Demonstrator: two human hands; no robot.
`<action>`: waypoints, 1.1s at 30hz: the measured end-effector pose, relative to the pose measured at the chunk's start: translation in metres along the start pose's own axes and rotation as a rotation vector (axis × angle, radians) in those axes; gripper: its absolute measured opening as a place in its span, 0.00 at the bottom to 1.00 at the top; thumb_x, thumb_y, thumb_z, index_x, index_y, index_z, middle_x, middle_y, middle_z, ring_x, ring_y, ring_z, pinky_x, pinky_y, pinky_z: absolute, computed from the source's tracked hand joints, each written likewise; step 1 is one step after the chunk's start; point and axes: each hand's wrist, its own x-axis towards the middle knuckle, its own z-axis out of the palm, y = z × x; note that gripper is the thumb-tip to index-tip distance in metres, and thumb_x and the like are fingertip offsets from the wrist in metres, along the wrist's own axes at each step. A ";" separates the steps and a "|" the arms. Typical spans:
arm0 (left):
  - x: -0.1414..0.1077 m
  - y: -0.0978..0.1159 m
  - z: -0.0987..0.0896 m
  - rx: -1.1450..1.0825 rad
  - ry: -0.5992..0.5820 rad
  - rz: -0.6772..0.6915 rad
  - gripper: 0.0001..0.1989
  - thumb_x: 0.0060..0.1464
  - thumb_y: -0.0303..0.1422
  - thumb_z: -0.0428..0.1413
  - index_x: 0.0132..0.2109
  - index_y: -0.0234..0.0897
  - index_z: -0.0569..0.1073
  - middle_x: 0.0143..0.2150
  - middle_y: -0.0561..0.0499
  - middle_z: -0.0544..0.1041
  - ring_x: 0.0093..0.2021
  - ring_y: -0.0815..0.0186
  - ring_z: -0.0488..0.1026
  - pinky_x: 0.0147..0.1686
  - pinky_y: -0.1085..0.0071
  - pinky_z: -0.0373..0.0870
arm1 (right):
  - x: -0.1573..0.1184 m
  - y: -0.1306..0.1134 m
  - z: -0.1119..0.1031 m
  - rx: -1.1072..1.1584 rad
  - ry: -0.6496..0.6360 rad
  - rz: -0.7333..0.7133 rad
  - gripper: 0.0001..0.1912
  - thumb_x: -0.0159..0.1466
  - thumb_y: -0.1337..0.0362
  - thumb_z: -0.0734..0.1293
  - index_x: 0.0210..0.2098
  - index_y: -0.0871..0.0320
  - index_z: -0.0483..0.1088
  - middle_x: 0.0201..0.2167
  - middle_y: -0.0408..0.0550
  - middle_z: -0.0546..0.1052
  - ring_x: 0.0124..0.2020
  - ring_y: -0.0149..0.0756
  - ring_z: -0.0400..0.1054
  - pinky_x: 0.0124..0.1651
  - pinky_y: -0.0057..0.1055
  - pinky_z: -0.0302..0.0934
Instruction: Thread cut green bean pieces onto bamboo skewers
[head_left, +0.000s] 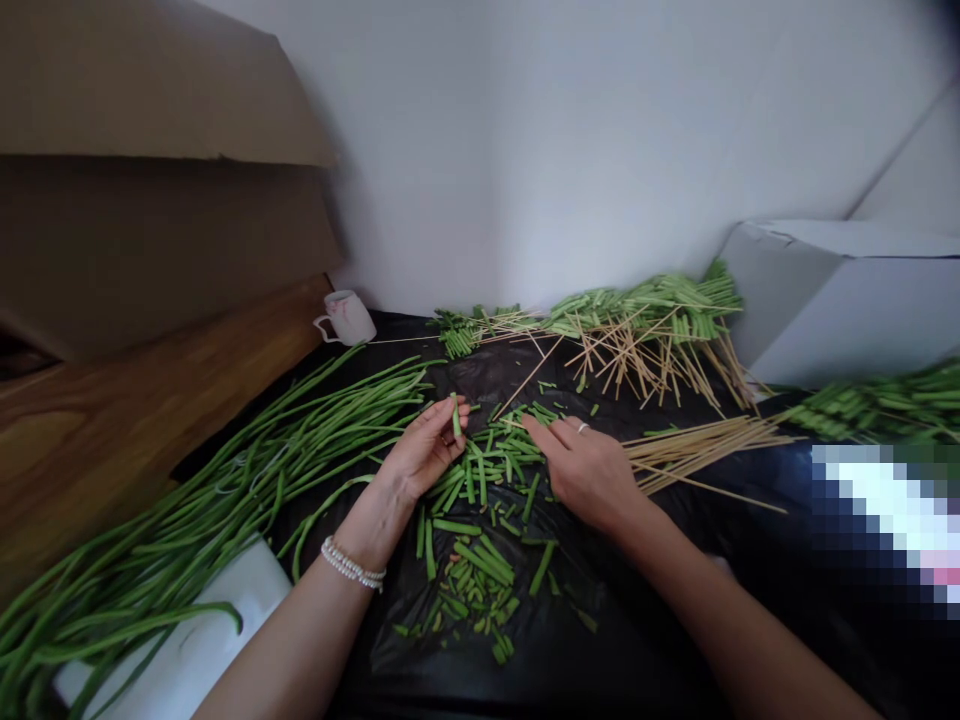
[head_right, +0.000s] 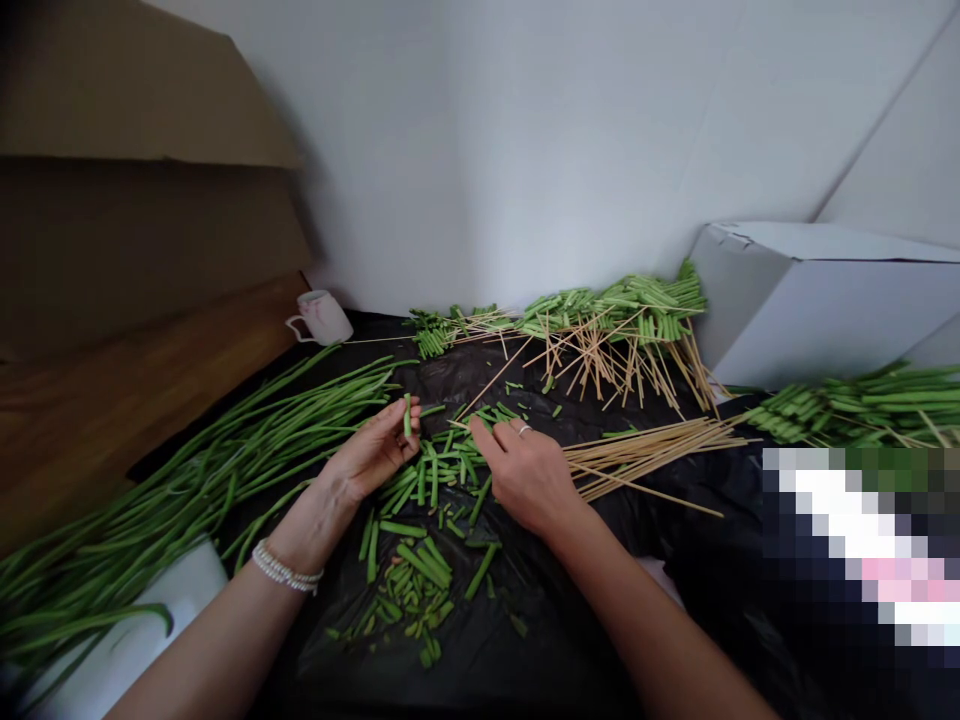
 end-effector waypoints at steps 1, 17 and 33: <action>0.000 0.000 0.000 -0.002 -0.003 -0.004 0.06 0.56 0.25 0.56 0.41 0.31 0.75 0.33 0.51 0.78 0.28 0.74 0.74 0.26 0.79 0.71 | 0.001 0.000 -0.001 0.007 0.016 -0.001 0.21 0.63 0.73 0.59 0.55 0.62 0.66 0.32 0.48 0.73 0.35 0.36 0.63 0.36 0.30 0.54; -0.003 -0.006 0.002 0.071 -0.090 0.009 0.05 0.55 0.25 0.58 0.40 0.33 0.73 0.36 0.45 0.79 0.33 0.71 0.76 0.31 0.80 0.73 | -0.003 -0.004 0.003 -0.024 0.067 -0.048 0.18 0.64 0.71 0.59 0.53 0.59 0.67 0.28 0.44 0.71 0.27 0.31 0.62 0.31 0.30 0.50; -0.007 -0.010 0.006 0.277 -0.167 0.039 0.16 0.43 0.28 0.67 0.42 0.32 0.79 0.35 0.47 0.80 0.30 0.74 0.74 0.27 0.83 0.68 | -0.004 -0.004 0.003 -0.050 0.098 -0.043 0.18 0.64 0.73 0.59 0.52 0.60 0.68 0.28 0.44 0.71 0.28 0.31 0.62 0.32 0.31 0.51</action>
